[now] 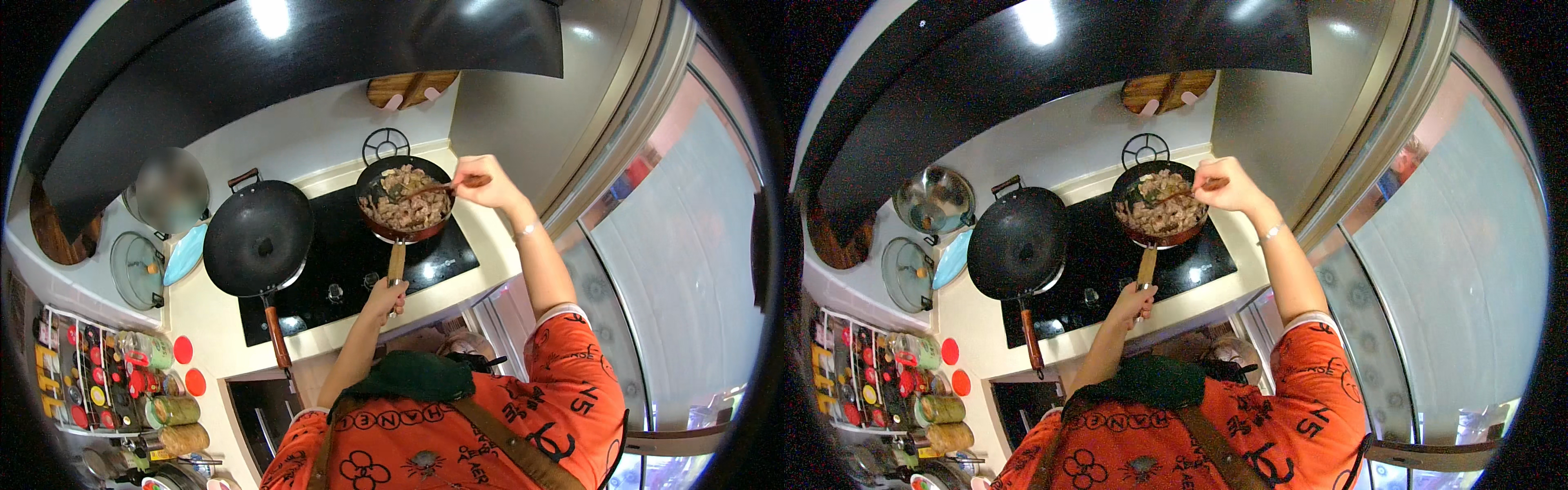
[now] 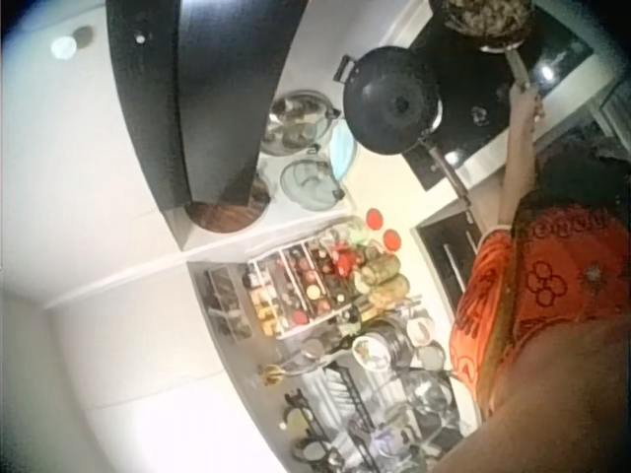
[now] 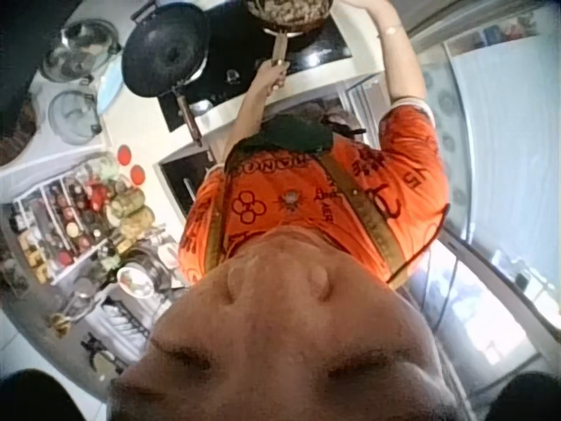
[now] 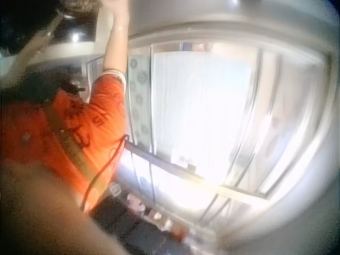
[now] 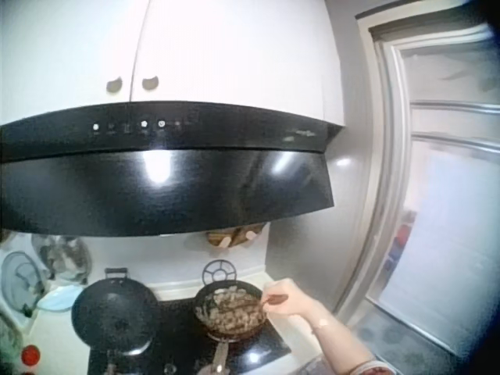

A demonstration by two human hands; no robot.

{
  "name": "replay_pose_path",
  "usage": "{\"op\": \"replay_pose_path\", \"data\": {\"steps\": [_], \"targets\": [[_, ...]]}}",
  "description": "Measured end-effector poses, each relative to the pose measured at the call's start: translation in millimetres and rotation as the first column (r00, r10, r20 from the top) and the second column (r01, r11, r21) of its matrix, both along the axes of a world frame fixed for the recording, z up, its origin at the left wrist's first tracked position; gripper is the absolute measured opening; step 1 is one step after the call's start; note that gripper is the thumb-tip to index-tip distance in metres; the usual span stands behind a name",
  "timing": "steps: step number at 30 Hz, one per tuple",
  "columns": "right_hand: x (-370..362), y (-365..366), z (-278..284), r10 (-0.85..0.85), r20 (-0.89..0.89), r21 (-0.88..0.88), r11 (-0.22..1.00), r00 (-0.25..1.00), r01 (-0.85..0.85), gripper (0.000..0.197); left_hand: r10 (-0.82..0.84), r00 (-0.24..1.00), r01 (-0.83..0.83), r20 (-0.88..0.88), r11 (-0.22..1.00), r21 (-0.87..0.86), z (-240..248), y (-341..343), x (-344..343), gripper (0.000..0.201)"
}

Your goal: The person adds ingredients from various jars to a pan, stirs the contents with a wooden spatula, retrieves a container from the refrigerator, and fills a metal bowl with water at the sink.

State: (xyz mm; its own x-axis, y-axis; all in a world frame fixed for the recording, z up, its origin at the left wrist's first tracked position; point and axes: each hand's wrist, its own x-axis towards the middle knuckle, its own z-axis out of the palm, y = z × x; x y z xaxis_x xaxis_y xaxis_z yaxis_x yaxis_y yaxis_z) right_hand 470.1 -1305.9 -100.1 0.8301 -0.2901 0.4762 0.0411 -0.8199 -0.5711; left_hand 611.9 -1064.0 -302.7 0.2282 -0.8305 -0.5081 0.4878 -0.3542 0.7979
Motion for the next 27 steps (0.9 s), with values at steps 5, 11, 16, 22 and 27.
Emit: {"op": "replay_pose_path", "data": {"steps": [5,11,16,22,27], "targets": [[-8.6,32.7,0.9,-0.121,0.043,0.164,0.98,0.992,0.113,0.007,0.008,1.0,-0.009,-0.017,1.0,-0.011,-2.9,1.8,5.0,0.023],[17.1,15.4,-79.2,-0.28,0.323,0.031,0.958,0.904,0.286,0.007,-0.029,0.999,0.028,-0.028,0.999,-0.02,-6.8,-0.6,2.8,0.021],[37.1,14.3,-128.2,-0.359,0.456,0.177,0.933,0.815,0.313,0.006,-0.013,1.0,0.013,-0.014,1.0,-0.005,-9.4,-5.0,2.1,0.02],[15.5,38.9,-94.9,-0.15,0.268,0.065,0.988,0.952,0.137,0.002,-0.007,1.0,0.007,-0.026,1.0,-0.004,-11.2,-2.1,3.9,0.021],[-8.7,52.2,-27.4,-0.215,0.191,0.243,0.956,0.958,0.166,0.004,-0.005,0.997,0.003,-0.075,1.0,-0.028,-11.4,-1.0,4.0,0.02]]}}
